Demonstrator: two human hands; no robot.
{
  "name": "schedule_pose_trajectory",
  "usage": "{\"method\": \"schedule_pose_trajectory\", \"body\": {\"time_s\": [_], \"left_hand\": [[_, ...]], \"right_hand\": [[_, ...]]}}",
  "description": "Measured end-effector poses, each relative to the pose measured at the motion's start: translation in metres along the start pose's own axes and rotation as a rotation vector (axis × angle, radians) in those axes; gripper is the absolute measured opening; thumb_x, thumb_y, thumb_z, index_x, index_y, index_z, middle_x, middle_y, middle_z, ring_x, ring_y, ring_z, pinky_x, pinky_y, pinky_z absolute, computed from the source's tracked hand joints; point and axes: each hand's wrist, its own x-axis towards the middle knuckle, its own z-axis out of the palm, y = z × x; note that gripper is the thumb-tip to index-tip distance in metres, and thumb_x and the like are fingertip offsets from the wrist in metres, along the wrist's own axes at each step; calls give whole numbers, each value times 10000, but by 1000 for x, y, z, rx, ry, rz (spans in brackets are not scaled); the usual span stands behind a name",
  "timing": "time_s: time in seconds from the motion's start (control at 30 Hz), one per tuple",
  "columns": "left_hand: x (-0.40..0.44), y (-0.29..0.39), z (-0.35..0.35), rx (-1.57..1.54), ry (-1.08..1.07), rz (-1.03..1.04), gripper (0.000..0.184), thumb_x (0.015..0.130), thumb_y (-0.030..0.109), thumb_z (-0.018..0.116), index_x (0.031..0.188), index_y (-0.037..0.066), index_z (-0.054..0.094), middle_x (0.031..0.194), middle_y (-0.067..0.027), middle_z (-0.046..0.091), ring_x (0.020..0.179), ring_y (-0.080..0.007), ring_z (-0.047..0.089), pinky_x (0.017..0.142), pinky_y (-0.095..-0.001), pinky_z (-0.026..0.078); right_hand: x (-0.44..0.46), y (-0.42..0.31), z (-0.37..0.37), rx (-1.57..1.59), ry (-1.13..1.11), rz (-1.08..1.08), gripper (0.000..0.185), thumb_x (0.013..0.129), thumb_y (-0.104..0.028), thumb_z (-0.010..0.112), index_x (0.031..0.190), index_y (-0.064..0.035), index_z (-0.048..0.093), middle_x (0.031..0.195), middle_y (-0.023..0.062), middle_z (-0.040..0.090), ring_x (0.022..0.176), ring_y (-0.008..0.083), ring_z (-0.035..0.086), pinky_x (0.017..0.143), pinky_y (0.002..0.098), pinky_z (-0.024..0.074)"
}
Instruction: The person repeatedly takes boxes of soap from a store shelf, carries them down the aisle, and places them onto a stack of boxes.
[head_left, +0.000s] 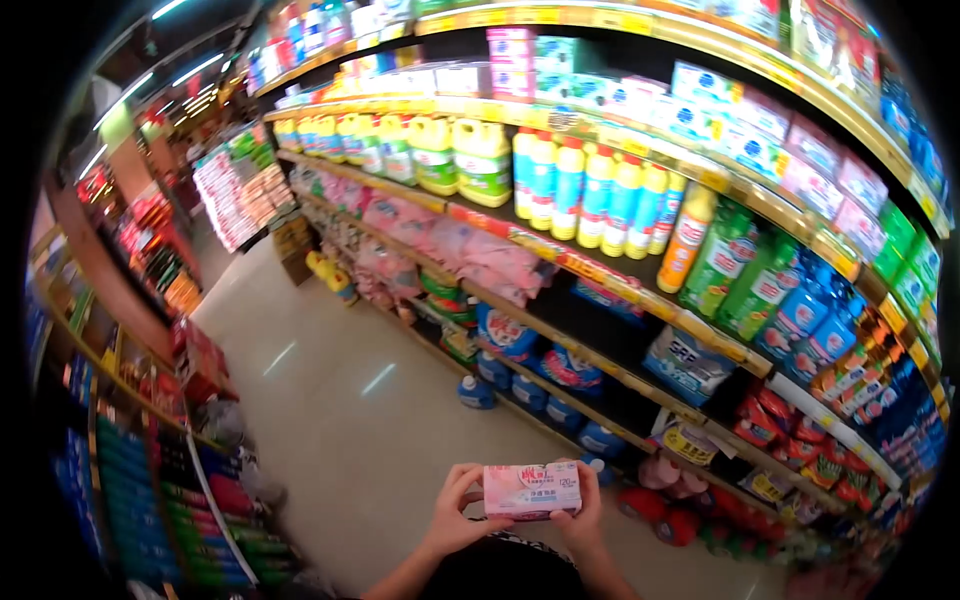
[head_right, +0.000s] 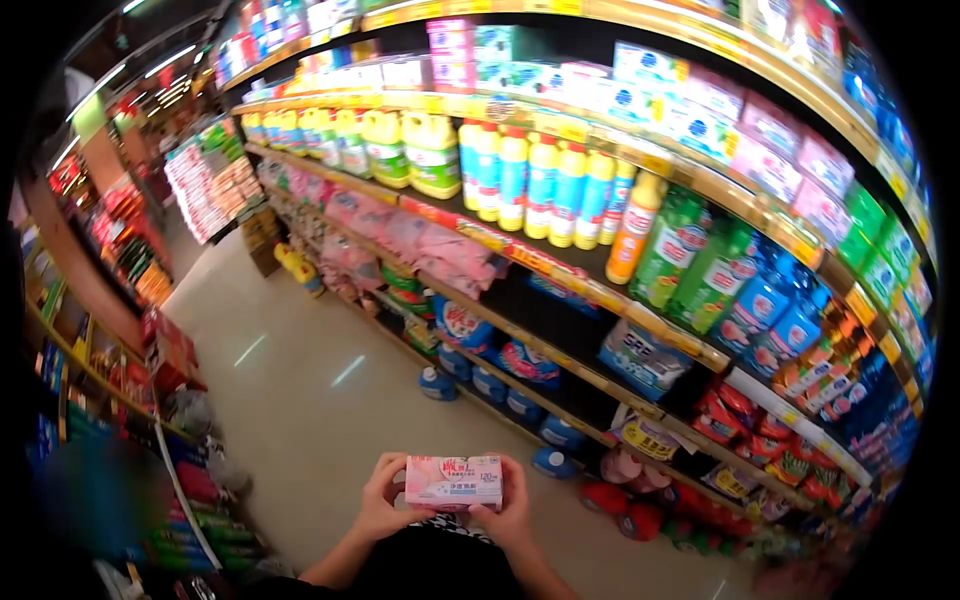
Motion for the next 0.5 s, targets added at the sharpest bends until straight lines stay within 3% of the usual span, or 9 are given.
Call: {"method": "schedule_pose_trajectory", "body": {"time_s": [0.23, 0.4, 0.5], "left_hand": [[-47, 5, -44, 24, 204, -19, 748, 615, 59, 859, 1261, 9, 486, 1221, -99, 400, 1163, -221, 481, 921, -381, 524], [-60, 13, -109, 86, 221, 9, 765, 643, 76, 851, 1287, 32, 439, 1243, -100, 412, 1174, -213, 479, 937, -377, 504], [-75, 2, -150, -187, 255, -52, 806, 680, 84, 834, 1323, 44, 350, 1269, -109, 434, 1198, -206, 467, 970, -371, 460]], "right_hand": [[2, 27, 58, -80, -124, 53, 842, 751, -464, 717, 1312, 30, 330, 1177, 128, 493, 1090, 207, 515, 956, 337, 412], [11, 50, 125, 53, -211, 74, 795, 792, -488, 628, 1310, 40, 337, 1144, 135, 500, 1070, 211, 523, 946, 332, 410], [18, 80, 175, 49, -292, 81, 780, 814, -506, 580, 1310, 46, 340, 1142, 144, 501, 1062, 212, 524, 938, 330, 413]]}}
